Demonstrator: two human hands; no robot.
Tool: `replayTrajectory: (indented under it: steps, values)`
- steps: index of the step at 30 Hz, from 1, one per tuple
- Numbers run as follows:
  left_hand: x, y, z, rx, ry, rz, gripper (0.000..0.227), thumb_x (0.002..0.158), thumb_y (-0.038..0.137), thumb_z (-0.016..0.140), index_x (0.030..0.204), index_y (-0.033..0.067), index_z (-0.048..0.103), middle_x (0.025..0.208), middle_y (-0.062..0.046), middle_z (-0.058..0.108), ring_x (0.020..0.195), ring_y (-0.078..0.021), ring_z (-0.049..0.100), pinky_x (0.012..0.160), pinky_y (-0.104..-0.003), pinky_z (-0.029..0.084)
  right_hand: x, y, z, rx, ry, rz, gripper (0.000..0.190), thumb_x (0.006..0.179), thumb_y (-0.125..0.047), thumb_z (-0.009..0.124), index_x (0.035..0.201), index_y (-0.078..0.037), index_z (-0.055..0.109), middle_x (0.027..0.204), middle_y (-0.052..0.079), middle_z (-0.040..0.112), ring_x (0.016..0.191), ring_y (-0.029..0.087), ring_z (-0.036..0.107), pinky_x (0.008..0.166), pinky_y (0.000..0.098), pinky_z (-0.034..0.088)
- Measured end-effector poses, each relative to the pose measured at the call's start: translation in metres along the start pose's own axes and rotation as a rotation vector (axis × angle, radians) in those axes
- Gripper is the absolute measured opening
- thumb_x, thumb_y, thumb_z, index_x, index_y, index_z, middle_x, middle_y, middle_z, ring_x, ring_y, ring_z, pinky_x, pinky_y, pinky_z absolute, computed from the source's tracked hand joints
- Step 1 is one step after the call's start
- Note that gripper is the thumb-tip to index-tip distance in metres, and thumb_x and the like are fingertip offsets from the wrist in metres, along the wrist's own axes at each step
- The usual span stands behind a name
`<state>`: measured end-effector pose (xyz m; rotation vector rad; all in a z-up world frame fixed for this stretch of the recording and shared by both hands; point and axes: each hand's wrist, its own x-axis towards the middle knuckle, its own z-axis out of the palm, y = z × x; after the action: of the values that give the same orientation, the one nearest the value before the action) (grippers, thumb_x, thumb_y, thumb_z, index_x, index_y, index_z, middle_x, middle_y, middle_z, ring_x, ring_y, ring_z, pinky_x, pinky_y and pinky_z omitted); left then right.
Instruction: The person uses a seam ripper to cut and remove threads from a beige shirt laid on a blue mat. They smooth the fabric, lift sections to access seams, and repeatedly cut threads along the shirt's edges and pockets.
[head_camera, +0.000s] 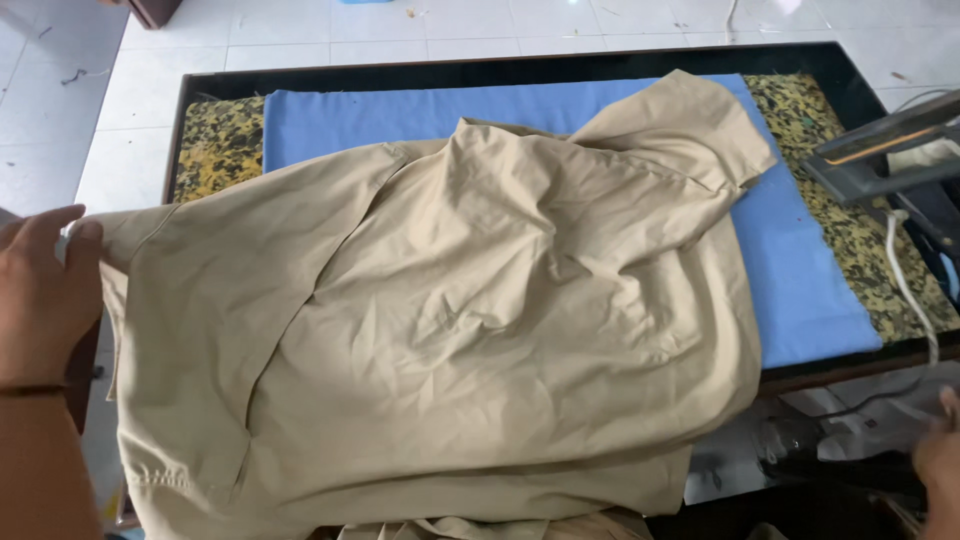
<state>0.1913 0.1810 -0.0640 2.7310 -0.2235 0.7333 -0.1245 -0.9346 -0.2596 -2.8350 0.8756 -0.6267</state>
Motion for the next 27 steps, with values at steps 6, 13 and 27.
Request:
replayTrajectory:
  steps: [6, 13, 27]
  values:
    - [0.046, -0.019, 0.029, -0.021, -0.295, -0.374, 0.054, 0.110, 0.051, 0.065, 0.129, 0.0015, 0.076, 0.118, -0.029, 0.073, 0.108, -0.0442, 0.065, 0.085, -0.052, 0.049, 0.017, -0.315, -0.102, 0.062, -0.187, 0.250, 0.037, 0.116, -0.045, 0.065, 0.126, -0.012, 0.078, 0.099, 0.014, 0.076, 0.088, 0.036, 0.071, 0.077, 0.0505, 0.052]
    - [0.035, -0.252, 0.111, -0.627, -0.096, -0.518, 0.016, 0.126, 0.034, 0.064, 0.123, 0.0195, 0.059, 0.121, -0.002, 0.061, 0.107, -0.0165, 0.059, 0.090, -0.042, 0.050, 0.034, -0.416, -0.104, 0.397, -0.449, 0.181, 0.028, 0.112, -0.032, 0.062, 0.102, -0.006, 0.060, 0.092, 0.011, 0.068, 0.069, 0.029, 0.059, 0.066, 0.0460, 0.045]
    - [0.009, -0.272, 0.094, -0.774, -0.312, -0.616, 0.031, 0.120, 0.016, 0.046, 0.152, 0.0144, 0.045, 0.131, -0.023, 0.051, 0.112, -0.0377, 0.051, 0.097, -0.055, 0.041, 0.037, -0.417, -0.087, 0.424, -0.434, 0.019, 0.028, 0.111, -0.032, 0.063, 0.098, -0.007, 0.064, 0.089, 0.008, 0.064, 0.082, 0.025, 0.057, 0.072, 0.0419, 0.041]
